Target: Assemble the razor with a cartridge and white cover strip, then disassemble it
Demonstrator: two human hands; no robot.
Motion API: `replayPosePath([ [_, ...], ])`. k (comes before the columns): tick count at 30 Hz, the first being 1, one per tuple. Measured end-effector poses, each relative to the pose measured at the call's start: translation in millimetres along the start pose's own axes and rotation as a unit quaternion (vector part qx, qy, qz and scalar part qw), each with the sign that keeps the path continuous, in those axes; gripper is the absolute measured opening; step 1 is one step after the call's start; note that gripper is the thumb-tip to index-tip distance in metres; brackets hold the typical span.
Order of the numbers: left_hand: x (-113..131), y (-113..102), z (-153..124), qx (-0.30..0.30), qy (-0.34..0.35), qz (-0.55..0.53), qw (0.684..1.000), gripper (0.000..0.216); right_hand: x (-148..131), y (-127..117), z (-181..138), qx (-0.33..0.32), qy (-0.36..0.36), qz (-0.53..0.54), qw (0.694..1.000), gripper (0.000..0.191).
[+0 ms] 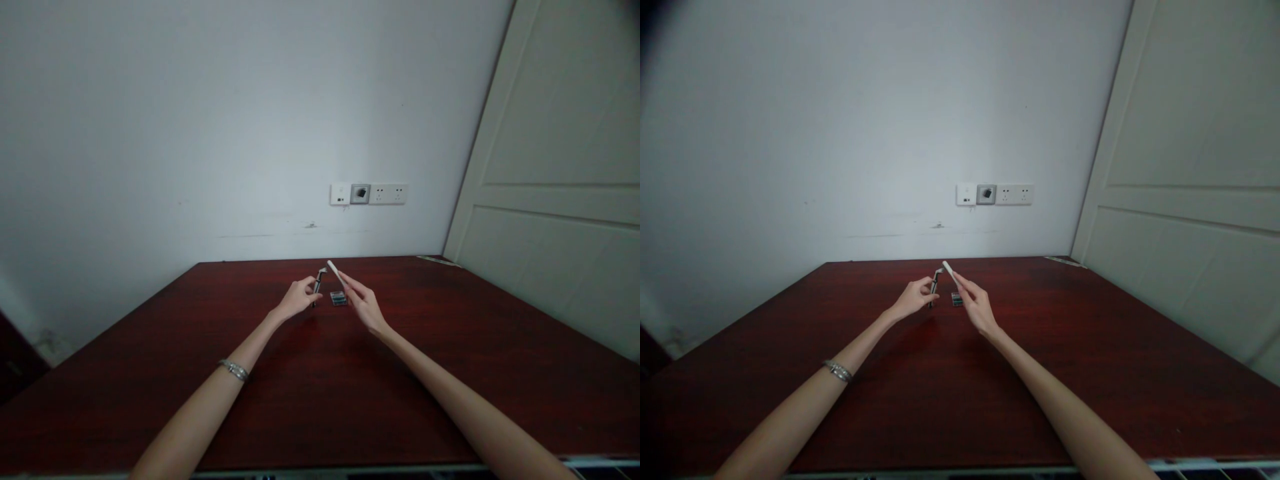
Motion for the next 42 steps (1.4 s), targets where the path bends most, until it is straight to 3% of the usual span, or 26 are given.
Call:
replayPosePath([
  [8, 2.0, -5.9, -1.2, 0.020, 0.000, 0.010, 1.000, 0.023, -14.7, 3.0, 0.2, -0.009, -0.063, -0.094, 0.994, 0.041],
  [14, 10.6, -6.7, -2.7, 0.021, 0.010, -0.024, 0.999, 0.022, -10.7, -6.1, 1.4, 0.014, -0.058, -0.090, 0.994, 0.044],
  [19, 9.0, -7.7, -2.9, 0.015, 0.008, -0.030, 0.999, 0.024, -14.2, -0.6, 1.0, -0.011, -0.073, -0.126, 0.989, 0.041],
  [24, 10.7, -12.0, -1.4, 0.020, 0.028, -0.059, 0.998, 0.018, -10.5, -15.1, 3.8, 0.026, -0.061, -0.134, 0.989, 0.040],
  [31, 7.3, -19.0, 0.8, 0.041, 0.048, -0.055, 0.996, 0.017, -18.6, -13.7, 6.5, -0.003, -0.071, -0.104, 0.992, 0.037],
  [37, -0.9, -19.7, 2.0, 0.042, 0.044, -0.066, 0.996, 0.018, -4.7, -17.9, 7.4, 0.023, -0.024, -0.057, 0.998, 0.043],
  [42, -18.5, -19.8, 3.6, 0.044, -0.026, -0.168, 0.984, 0.027, 15.0, -25.1, 9.8, 0.043, 0.030, -0.056, 0.997, 0.043],
])
Point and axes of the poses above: each hand's wrist, its own z-axis towards the middle knuckle, its own y-axis out of the palm, x = y × z, the point moved 10 cm from there along z, towards the middle knuckle, and after that the axes turned 10 degrees about -x, right-handed, at the moved point
